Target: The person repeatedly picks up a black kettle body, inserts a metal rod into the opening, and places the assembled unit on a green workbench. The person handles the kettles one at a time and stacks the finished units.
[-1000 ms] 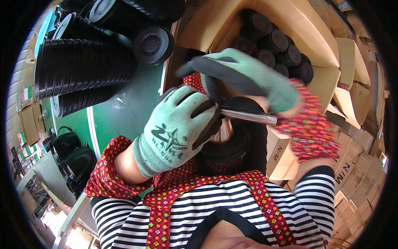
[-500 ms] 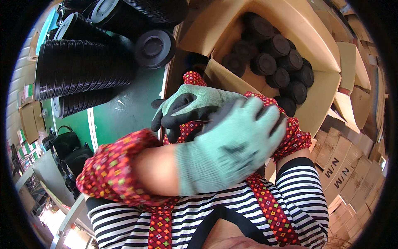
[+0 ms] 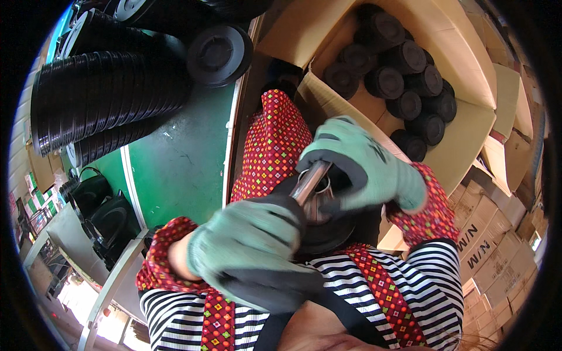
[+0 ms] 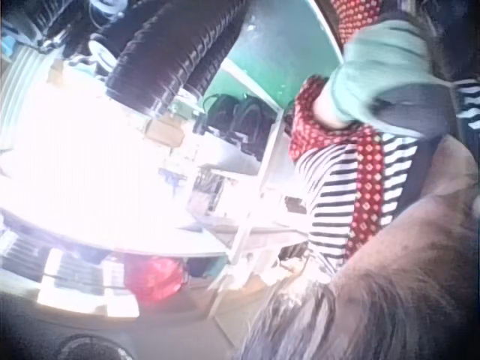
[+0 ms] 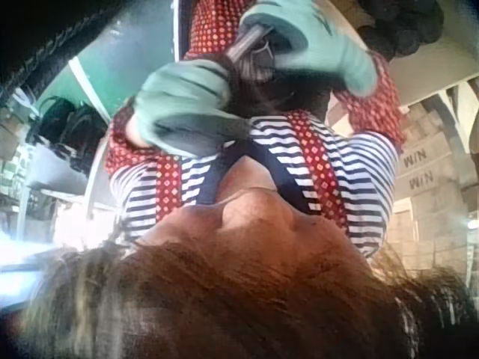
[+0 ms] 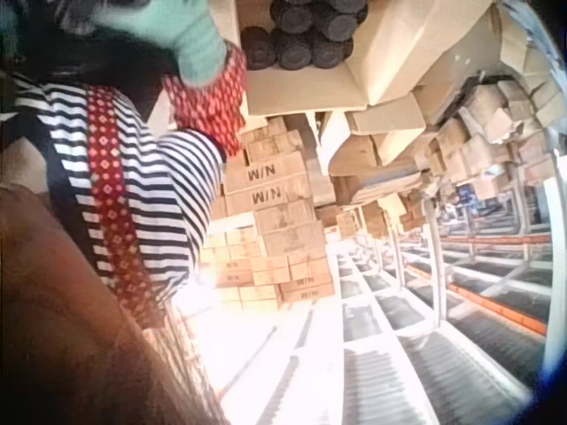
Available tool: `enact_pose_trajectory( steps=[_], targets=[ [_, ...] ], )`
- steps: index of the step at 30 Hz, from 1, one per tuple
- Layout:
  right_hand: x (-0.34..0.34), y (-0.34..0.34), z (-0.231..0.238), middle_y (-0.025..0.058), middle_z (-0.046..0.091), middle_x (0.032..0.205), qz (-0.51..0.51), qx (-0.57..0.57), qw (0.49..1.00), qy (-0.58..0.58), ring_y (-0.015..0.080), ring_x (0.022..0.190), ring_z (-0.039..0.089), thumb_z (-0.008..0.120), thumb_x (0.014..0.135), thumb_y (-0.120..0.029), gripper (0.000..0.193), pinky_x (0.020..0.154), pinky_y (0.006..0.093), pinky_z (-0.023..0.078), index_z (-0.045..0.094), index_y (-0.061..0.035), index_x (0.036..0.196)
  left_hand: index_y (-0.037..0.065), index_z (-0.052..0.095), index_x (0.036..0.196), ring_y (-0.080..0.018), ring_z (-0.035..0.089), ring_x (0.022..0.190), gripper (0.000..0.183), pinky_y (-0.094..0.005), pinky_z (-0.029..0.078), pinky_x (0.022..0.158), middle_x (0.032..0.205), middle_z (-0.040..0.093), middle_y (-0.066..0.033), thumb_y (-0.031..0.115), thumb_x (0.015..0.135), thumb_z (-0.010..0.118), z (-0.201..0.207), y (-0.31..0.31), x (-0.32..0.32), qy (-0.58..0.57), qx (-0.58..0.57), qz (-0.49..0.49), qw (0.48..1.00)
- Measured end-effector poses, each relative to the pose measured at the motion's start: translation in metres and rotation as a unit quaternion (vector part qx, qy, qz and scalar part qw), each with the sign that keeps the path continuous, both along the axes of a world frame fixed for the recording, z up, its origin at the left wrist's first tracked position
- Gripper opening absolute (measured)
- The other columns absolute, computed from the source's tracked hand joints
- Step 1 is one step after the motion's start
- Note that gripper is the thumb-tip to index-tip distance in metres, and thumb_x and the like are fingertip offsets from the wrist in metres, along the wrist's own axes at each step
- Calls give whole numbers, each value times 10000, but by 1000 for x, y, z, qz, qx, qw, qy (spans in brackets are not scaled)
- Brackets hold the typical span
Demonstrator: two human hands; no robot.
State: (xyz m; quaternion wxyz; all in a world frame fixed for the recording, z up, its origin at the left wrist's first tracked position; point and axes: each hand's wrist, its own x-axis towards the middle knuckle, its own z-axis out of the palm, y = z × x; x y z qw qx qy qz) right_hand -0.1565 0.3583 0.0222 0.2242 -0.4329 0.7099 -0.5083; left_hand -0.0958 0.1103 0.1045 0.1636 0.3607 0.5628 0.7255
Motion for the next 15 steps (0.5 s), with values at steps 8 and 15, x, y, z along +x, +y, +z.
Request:
enact_pose_trajectory(
  steps=[8,15],
  targets=[
    [-3,3,15,117,648,1068,19,6,1000,-23,361,1024,615,893,692,-380,633,939,465,461,657,-76,1193,-151,407,1496,-484,530,1310,845,-523,428,1139,1495,444,-356,359,904,728,77,41,-18,141,-545,57,824],
    [29,-7,36,106,643,984,-86,146,983,77,334,946,628,842,718,-549,626,877,462,450,659,-97,1111,-71,440,1466,-380,737,804,743,-427,600,719,946,726,-219,299,900,749,34,12,-19,13,-620,-91,779]
  ],
)
